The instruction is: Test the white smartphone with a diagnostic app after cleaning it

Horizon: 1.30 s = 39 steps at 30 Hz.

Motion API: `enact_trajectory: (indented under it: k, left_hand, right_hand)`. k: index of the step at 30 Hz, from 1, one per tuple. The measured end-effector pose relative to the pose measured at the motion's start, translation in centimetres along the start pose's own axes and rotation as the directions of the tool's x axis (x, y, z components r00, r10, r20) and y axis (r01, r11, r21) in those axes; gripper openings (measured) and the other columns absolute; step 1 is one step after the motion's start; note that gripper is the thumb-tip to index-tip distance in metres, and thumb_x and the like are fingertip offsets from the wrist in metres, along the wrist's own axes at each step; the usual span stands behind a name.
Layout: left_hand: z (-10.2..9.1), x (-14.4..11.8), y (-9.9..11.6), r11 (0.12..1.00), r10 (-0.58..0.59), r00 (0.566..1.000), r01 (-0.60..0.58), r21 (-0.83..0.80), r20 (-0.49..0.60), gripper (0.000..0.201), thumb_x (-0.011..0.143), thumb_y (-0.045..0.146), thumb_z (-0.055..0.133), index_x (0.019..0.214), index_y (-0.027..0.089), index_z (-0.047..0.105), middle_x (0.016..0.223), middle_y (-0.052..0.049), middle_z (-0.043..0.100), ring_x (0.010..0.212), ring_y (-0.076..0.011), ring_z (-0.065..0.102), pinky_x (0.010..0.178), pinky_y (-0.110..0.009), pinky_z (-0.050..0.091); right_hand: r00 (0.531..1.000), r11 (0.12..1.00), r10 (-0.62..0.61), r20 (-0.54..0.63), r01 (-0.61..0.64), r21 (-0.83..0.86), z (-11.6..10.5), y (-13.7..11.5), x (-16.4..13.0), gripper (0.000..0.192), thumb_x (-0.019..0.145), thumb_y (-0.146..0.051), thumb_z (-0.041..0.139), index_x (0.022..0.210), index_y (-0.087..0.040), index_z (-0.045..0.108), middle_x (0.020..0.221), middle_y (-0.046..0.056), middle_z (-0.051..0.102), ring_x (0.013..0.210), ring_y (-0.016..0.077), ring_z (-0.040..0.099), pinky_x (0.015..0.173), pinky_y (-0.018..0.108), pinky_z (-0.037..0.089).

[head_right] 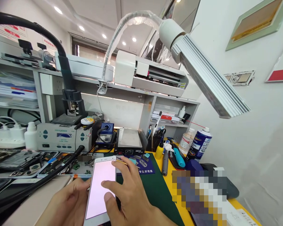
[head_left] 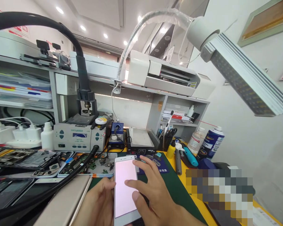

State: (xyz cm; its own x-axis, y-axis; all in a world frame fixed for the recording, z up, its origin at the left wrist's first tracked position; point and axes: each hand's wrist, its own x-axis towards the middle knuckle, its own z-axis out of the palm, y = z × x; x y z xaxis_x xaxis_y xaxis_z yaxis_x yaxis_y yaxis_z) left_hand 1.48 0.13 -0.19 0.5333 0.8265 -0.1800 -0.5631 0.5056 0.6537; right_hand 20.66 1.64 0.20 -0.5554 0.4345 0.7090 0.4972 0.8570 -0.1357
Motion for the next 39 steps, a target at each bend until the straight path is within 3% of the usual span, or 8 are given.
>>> enact_trajectory:
  k: [7,12,18,22,28,30,34,39]
  left_hand:
    - [0.2,-0.1,0.5,0.998,-0.045,0.999,0.046,-0.053,0.026,0.062,0.091,0.032,0.048,0.150,0.026,0.029,0.110,-0.011,0.069,0.089,-0.0292,0.067,0.071,-0.038,0.051]
    - [0.0,0.1,0.2,1.000,-0.007,1.000,0.007,-0.020,-0.007,0.059,0.093,0.032,0.042,0.150,0.026,0.028,0.109,-0.012,0.069,0.090,-0.0304,0.067,0.068,-0.038,0.052]
    - [0.5,-0.3,0.3,0.998,-0.051,0.999,0.052,-0.040,0.020,0.060,0.093,0.031,0.041,0.150,0.025,0.026,0.111,-0.012,0.068,0.092,-0.0296,0.067,0.071,-0.038,0.051]
    - [0.7,-0.4,0.4,1.000,-0.023,1.000,0.023,0.008,0.008,0.061,0.094,0.032,0.040,0.152,0.024,0.022,0.113,-0.012,0.067,0.093,-0.0295,0.067,0.072,-0.038,0.051]
    - [0.3,-0.2,0.4,0.996,-0.059,0.998,0.061,-0.069,0.032,0.062,0.091,0.034,0.048,0.150,0.024,0.033,0.109,-0.011,0.070,0.091,-0.0293,0.067,0.074,-0.038,0.051]
    - [0.2,0.0,0.2,0.992,-0.071,0.996,0.076,-0.105,0.052,0.063,0.089,0.032,0.053,0.149,0.024,0.036,0.107,-0.010,0.071,0.089,-0.0289,0.067,0.075,-0.038,0.051]
    - [0.1,0.2,0.0,0.993,-0.011,1.000,0.013,-0.119,0.011,0.065,0.088,0.029,0.054,0.150,0.023,0.035,0.107,-0.011,0.071,0.089,-0.0289,0.067,0.076,-0.038,0.051]
    - [0.1,0.1,0.4,0.988,-0.079,0.997,0.081,-0.134,0.020,0.062,0.089,0.033,0.054,0.148,0.021,0.039,0.107,-0.012,0.072,0.091,-0.0301,0.067,0.077,-0.039,0.051]
  right_hand:
    - [0.994,0.994,-0.107,0.003,0.107,-0.023,0.3,0.2,-0.1,0.029,0.080,-0.016,0.058,0.106,-0.021,0.068,0.136,0.012,0.049,0.134,0.0350,0.040,0.109,0.057,0.038]
    - [0.998,0.998,0.030,0.058,-0.026,-0.063,-0.2,0.1,0.0,0.037,0.087,-0.019,0.054,0.122,-0.022,0.065,0.141,0.014,0.047,0.139,0.0350,0.036,0.113,0.062,0.032]
    - [0.996,0.996,-0.084,0.014,0.085,-0.031,0.4,0.0,-0.1,0.030,0.079,-0.017,0.059,0.107,-0.023,0.069,0.138,0.011,0.048,0.137,0.0368,0.036,0.109,0.058,0.038]
    - [0.997,0.998,0.022,0.077,-0.017,-0.065,-0.1,0.0,0.0,0.041,0.082,-0.017,0.057,0.122,-0.023,0.065,0.144,0.014,0.044,0.141,0.0370,0.031,0.113,0.063,0.032]
    - [0.992,0.993,-0.099,-0.072,0.093,-0.073,0.4,0.0,0.0,0.022,0.076,-0.016,0.061,0.096,-0.023,0.069,0.132,0.010,0.053,0.134,0.0366,0.041,0.108,0.058,0.040]
    - [0.991,0.989,-0.129,-0.045,0.125,-0.084,0.7,-0.1,0.1,0.026,0.076,-0.023,0.064,0.102,-0.023,0.068,0.133,0.011,0.052,0.134,0.0384,0.039,0.107,0.060,0.040]
    - [1.000,0.992,0.018,0.026,-0.014,-0.128,0.1,0.0,0.3,0.040,0.081,-0.019,0.060,0.121,-0.023,0.065,0.142,0.014,0.046,0.141,0.0382,0.032,0.111,0.064,0.035]
    - [0.992,0.992,-0.062,-0.111,0.049,-0.116,0.0,0.4,-0.1,0.024,0.076,-0.011,0.060,0.095,-0.022,0.069,0.133,0.010,0.054,0.134,0.0359,0.041,0.108,0.057,0.039]
